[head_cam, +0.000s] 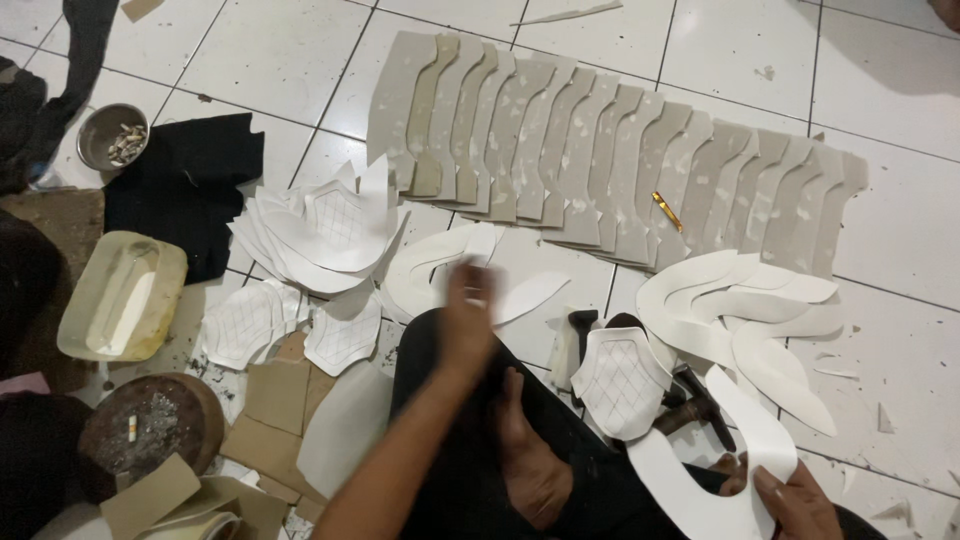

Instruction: The person sits on a tiled floor and assembles white shoe parts. They pick up a central piece and two side pieces, align them, and use a hammer to tap the edges together. The person repeats this process with multiple sets of parts, occasionally picking up and discarding a black piece.

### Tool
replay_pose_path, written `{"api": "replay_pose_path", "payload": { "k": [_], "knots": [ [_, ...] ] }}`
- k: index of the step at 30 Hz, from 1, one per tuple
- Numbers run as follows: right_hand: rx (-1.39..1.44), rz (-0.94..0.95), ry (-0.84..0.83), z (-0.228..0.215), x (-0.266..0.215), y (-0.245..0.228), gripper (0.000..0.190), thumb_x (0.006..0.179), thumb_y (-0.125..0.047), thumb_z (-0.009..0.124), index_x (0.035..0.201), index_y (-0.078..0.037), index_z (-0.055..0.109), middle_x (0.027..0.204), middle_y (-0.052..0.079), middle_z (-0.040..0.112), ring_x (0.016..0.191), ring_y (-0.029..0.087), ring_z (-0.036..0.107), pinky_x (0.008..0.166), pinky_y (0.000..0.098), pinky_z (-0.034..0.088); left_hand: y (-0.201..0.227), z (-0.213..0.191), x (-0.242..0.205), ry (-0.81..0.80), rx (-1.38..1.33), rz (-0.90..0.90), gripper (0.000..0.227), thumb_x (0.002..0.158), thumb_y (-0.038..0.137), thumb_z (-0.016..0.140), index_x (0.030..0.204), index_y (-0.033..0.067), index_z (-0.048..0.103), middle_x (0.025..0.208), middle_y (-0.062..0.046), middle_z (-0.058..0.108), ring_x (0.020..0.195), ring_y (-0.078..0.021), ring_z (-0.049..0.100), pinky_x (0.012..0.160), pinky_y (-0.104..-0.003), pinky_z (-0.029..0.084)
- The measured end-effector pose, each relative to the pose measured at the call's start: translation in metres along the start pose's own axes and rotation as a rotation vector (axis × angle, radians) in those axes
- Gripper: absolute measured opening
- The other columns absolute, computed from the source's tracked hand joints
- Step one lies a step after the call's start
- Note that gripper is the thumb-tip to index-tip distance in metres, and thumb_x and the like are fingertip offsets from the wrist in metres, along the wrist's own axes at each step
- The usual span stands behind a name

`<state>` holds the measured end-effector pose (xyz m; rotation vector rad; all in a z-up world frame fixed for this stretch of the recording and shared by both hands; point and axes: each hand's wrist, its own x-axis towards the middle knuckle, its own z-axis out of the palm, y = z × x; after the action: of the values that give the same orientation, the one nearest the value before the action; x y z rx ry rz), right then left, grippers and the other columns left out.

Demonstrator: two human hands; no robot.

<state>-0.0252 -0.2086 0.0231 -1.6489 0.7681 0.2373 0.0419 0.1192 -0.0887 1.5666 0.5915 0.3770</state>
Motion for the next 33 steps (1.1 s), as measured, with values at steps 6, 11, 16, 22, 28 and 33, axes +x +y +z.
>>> {"api": "replay_pose_path", "payload": {
  "k": [6,11,16,22,28,33],
  "knots": [
    [0.062,0.075,-0.031,0.0,0.024,0.01,0.029,0.093,-0.003,0.044,0.117,0.012,0.049,0.092,0.04,0.054,0.075,0.041,0.051,0.068,0.0412,0.039,0.016,-0.115,0.052,0.745,-0.479,-0.733,0.019,0.091,0.025,0.059,0.106,0.0122,0.06,0.072,0.004,0.045,0.066,-0.0082,0.049,0.077,-0.024,0.049],
    [0.004,0.031,-0.097,-0.01,0.046,0.025,0.03,0.09,0.002,0.048,0.116,0.017,0.054,0.092,0.036,0.057,0.079,0.044,0.053,0.075,0.0461,0.041,-0.053,-0.153,0.083,0.986,-0.885,-0.648,0.062,0.072,0.03,0.074,0.124,0.0052,0.05,0.119,-0.011,0.058,0.11,-0.0219,0.055,0.094,-0.034,0.052],
    [-0.329,0.276,-0.018,-0.019,0.094,0.024,0.034,0.093,-0.009,0.051,0.123,0.005,0.056,0.12,0.025,0.056,0.109,0.041,0.049,0.097,0.0473,0.032,-0.052,-0.152,0.102,1.065,-0.88,-0.703,0.038,0.074,0.032,0.077,0.096,0.0077,0.057,0.08,-0.004,0.055,0.069,-0.016,0.053,0.056,-0.026,0.05],
    [-0.264,0.152,0.017,-0.001,0.047,0.005,0.035,0.089,-0.007,0.051,0.121,0.006,0.058,0.106,0.029,0.061,0.096,0.042,0.055,0.084,0.0465,0.039,-0.039,-0.15,0.109,0.979,-0.766,-0.821,0.056,0.068,0.04,0.08,0.11,0.0121,0.055,0.092,-0.001,0.041,0.077,-0.0147,0.042,0.058,-0.023,0.047],
    [-0.227,0.113,-0.015,-0.009,0.05,0.011,0.031,0.092,-0.006,0.049,0.116,0.009,0.06,0.1,0.03,0.062,0.092,0.04,0.056,0.08,0.0448,0.039,-0.042,-0.149,0.124,1.018,-0.617,-0.749,0.05,0.067,0.024,0.08,0.11,0.0113,0.058,0.103,-0.001,0.06,0.08,-0.0171,0.056,0.061,-0.029,0.052],
    [-0.472,0.141,0.042,-0.029,0.095,0.041,0.034,0.087,-0.012,0.055,0.117,-0.001,0.065,0.106,0.021,0.066,0.101,0.036,0.058,0.092,0.0428,0.039,-0.048,-0.167,0.145,1.026,-0.732,-0.597,0.065,0.07,0.001,0.066,0.13,0.0105,0.041,0.123,-0.012,0.055,0.099,-0.0283,0.06,0.068,-0.041,0.057]
  ]
}}
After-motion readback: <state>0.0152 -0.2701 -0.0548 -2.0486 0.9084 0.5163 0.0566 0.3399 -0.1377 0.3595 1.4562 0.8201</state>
